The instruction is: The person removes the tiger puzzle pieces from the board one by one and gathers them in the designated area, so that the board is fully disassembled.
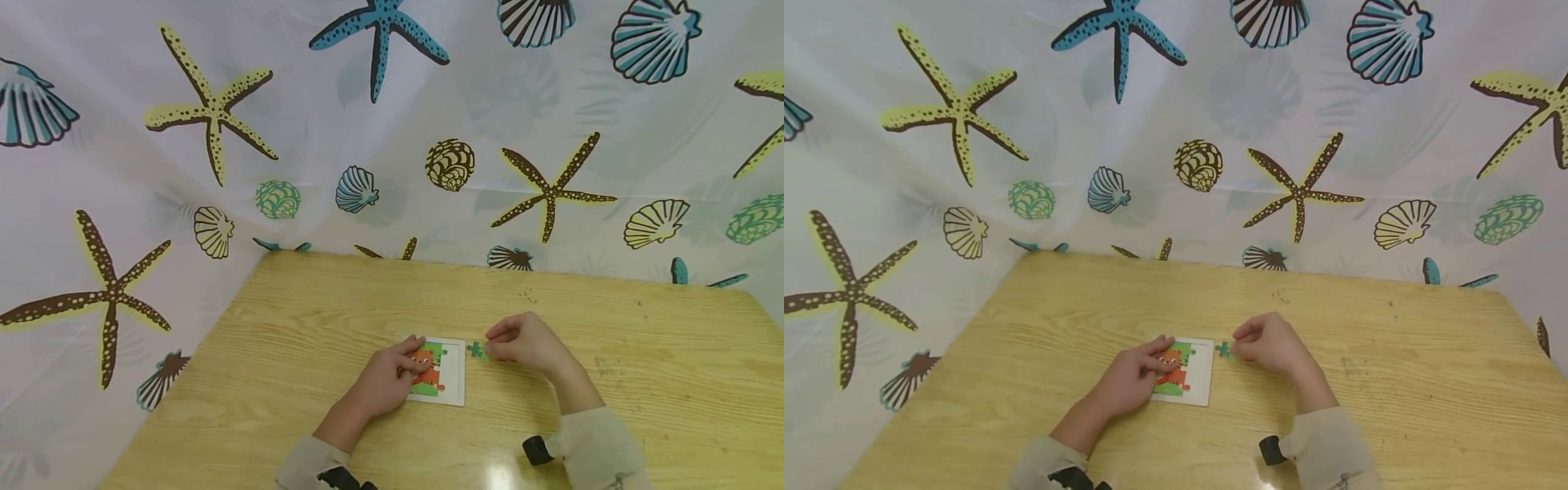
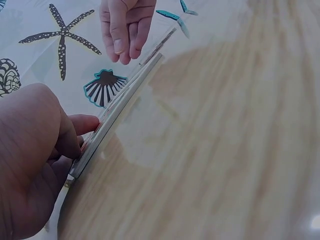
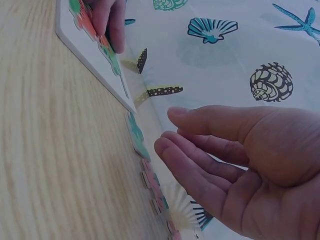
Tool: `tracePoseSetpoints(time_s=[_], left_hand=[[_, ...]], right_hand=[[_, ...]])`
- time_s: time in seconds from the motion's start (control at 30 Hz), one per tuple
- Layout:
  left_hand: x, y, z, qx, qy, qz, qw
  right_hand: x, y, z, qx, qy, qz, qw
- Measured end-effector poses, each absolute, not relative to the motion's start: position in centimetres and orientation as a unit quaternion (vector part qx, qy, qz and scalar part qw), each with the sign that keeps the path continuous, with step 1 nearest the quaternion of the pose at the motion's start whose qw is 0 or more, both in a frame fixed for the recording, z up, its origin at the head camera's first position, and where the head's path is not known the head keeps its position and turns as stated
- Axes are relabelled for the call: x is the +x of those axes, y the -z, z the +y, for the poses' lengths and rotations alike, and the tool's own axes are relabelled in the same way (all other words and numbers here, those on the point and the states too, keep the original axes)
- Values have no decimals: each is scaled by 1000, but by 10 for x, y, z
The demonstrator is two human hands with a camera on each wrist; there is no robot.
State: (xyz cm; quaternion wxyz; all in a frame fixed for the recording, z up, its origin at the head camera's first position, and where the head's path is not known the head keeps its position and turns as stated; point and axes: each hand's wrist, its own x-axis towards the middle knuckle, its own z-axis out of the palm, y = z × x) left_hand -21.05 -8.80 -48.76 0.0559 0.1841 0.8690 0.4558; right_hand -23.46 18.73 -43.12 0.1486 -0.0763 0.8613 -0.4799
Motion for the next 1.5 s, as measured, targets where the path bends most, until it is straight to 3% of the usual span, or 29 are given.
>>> tracePoseSetpoints(time_s=[0.83, 1.07, 1.5], left_hand=[[-210, 486, -87, 176, -445, 876, 61], [-210, 484, -87, 178, -449, 873, 59], [-211, 485, -90, 179, -457, 868, 72]], right_hand=[[-233, 440, 160, -103, 491, 854, 136], [-232, 441, 155, -98, 520, 833, 164], [-232, 452, 143, -119, 507, 842, 144]])
